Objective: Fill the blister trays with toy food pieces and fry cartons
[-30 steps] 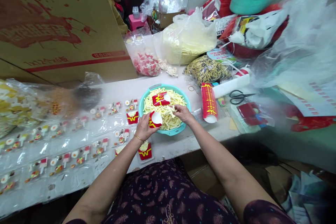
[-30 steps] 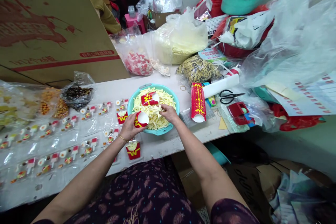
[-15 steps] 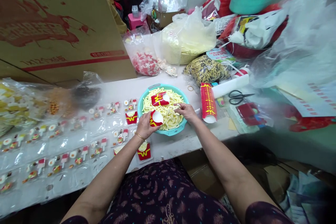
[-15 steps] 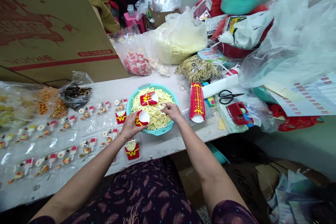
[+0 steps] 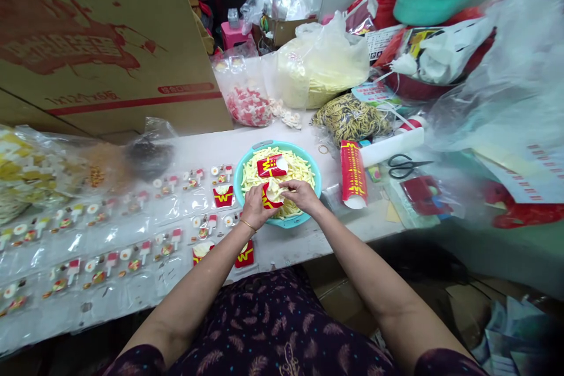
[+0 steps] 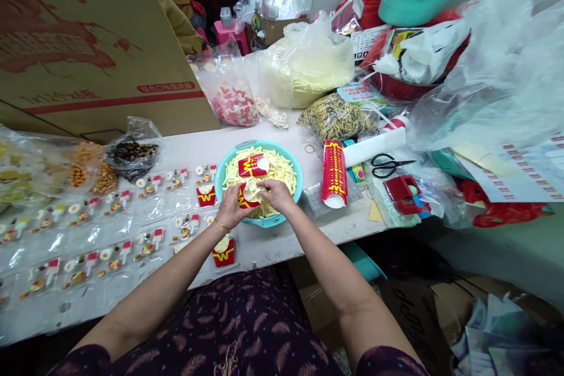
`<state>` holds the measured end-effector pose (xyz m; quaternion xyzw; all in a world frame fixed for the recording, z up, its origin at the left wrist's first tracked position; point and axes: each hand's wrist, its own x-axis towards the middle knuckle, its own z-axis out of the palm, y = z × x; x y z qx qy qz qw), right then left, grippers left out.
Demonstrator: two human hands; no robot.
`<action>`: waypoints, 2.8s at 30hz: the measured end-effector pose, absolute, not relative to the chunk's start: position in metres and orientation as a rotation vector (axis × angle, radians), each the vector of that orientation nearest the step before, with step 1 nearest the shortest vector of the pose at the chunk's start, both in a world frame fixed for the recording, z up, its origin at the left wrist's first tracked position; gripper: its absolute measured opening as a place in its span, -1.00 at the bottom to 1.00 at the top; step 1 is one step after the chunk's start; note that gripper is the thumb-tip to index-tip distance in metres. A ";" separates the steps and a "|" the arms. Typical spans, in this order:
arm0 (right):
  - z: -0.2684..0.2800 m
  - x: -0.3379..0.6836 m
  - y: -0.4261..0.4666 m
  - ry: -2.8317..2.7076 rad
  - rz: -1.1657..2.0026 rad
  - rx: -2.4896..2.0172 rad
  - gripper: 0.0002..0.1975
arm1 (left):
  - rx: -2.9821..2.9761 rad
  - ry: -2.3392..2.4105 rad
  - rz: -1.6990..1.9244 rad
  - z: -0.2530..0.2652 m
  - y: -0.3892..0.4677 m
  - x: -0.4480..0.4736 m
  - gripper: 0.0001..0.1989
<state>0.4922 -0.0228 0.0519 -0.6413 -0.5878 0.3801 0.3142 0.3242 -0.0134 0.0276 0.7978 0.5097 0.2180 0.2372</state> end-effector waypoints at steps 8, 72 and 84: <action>0.061 0.484 -0.028 -1.843 0.856 -1.550 -0.66 | 2.159 1.368 0.749 0.023 -0.016 0.325 -0.32; 0.061 0.462 -0.032 -2.269 0.967 -1.410 -0.78 | 2.036 1.285 0.850 0.015 -0.025 0.325 -0.43; 0.021 0.509 -0.038 -2.078 0.416 -2.060 -0.72 | 1.949 1.320 0.824 0.009 -0.021 0.299 -0.30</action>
